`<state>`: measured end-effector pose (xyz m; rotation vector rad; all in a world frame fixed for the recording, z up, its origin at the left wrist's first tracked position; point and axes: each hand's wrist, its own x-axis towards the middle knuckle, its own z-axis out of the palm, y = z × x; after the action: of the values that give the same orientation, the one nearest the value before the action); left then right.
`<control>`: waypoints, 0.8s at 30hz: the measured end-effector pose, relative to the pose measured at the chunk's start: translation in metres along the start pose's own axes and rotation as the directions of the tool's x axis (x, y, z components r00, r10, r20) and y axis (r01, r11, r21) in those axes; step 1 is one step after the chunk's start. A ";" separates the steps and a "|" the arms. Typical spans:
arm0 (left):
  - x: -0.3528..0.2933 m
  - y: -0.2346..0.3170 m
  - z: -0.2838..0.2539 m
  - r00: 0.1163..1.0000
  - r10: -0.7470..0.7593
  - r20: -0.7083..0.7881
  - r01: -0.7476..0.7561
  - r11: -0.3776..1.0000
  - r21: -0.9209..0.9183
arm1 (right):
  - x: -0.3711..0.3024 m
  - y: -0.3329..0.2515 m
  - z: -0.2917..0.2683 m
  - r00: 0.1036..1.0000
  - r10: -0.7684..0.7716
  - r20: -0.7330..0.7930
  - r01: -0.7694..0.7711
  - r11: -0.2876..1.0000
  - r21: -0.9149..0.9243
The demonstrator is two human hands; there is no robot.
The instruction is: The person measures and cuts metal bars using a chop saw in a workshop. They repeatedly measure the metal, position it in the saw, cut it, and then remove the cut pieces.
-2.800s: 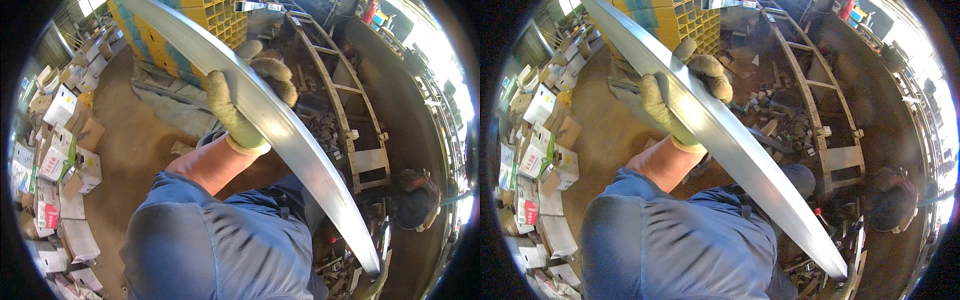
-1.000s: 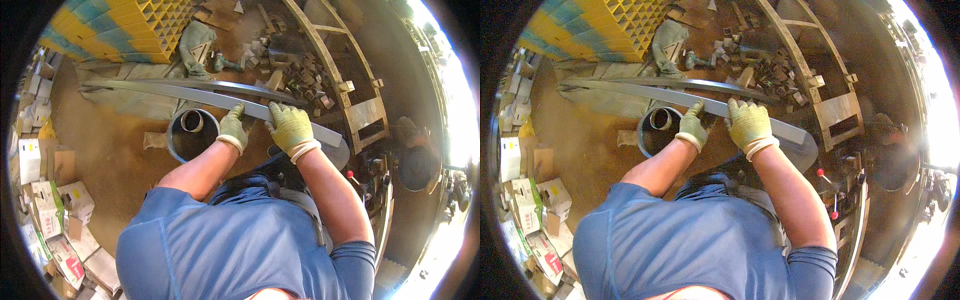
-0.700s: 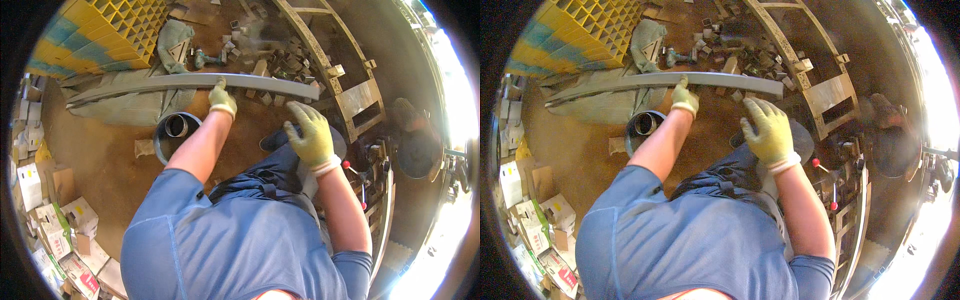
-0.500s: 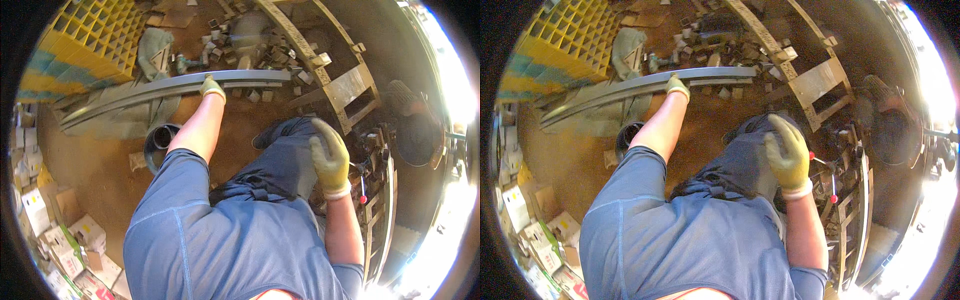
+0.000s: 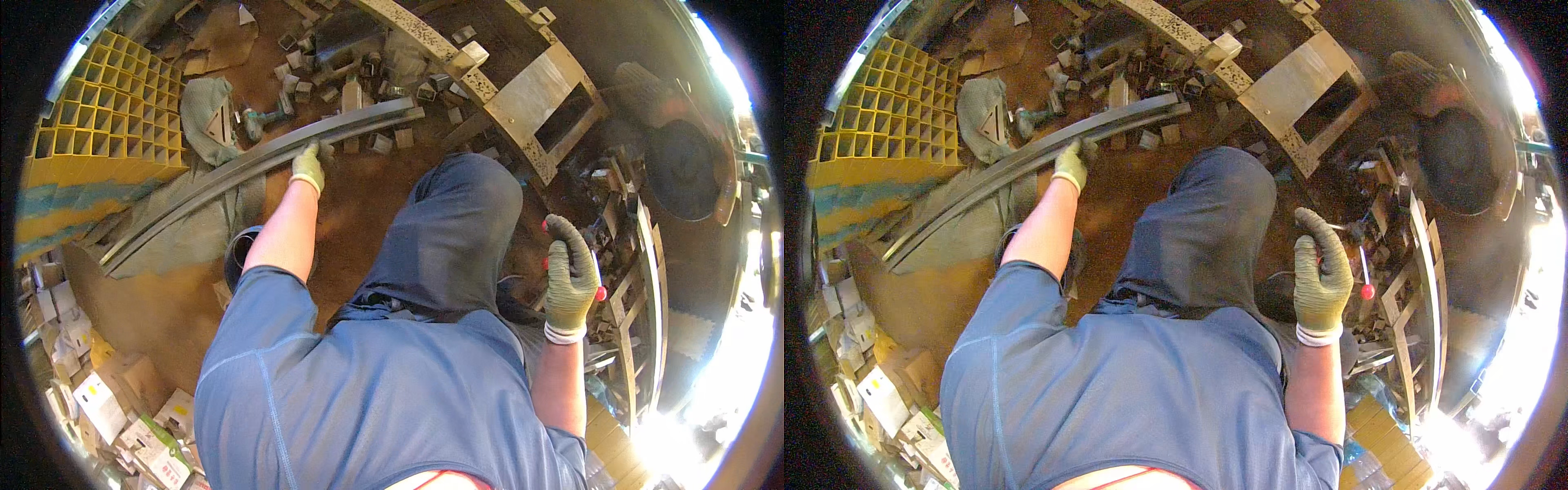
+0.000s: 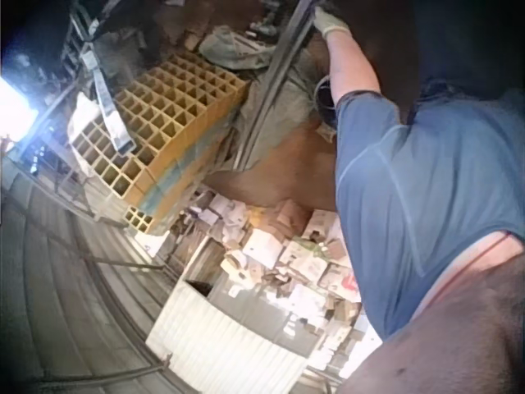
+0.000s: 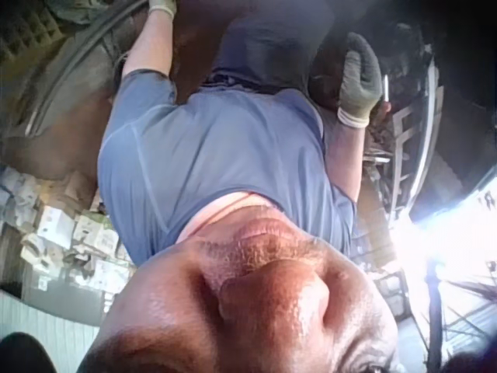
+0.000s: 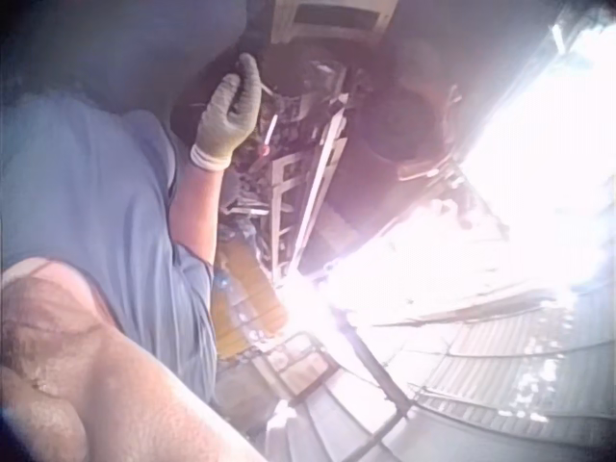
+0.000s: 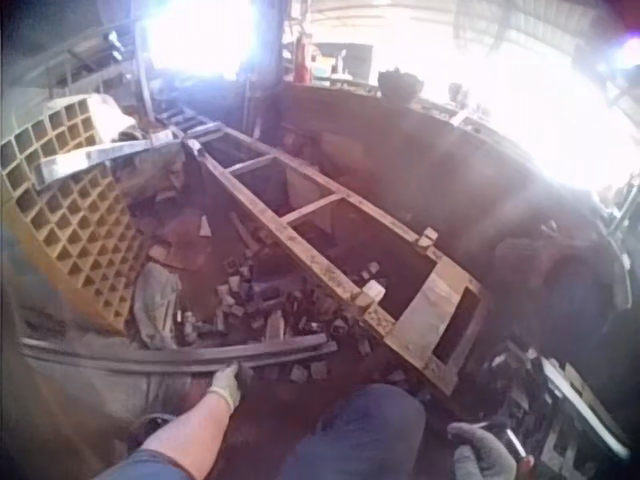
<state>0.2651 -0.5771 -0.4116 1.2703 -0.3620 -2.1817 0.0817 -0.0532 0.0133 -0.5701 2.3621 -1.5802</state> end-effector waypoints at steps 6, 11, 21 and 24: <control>-0.105 -0.070 0.030 0.987 0.134 0.086 -0.150 0.604 0.782 | -0.019 0.009 -0.016 0.997 -0.013 -0.072 0.008 0.998 -0.066; -0.089 -0.056 0.087 0.930 0.249 0.269 -0.285 0.029 0.958 | -0.027 0.027 -0.032 0.992 0.059 -0.116 -0.071 0.993 -0.098; 0.030 -0.107 0.267 0.906 0.168 0.389 -0.302 -0.388 0.871 | 0.013 0.058 -0.024 0.985 0.124 -0.121 -0.149 0.964 -0.222; 0.102 -0.123 0.268 0.978 0.034 0.205 -0.167 -0.454 0.875 | 0.039 0.074 -0.017 0.998 0.038 -0.045 -0.048 0.962 -0.267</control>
<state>-0.0458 -0.5559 -0.4081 1.5995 -2.9220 -1.0737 0.0259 -0.0314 -0.0474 -0.5402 2.6204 -1.2722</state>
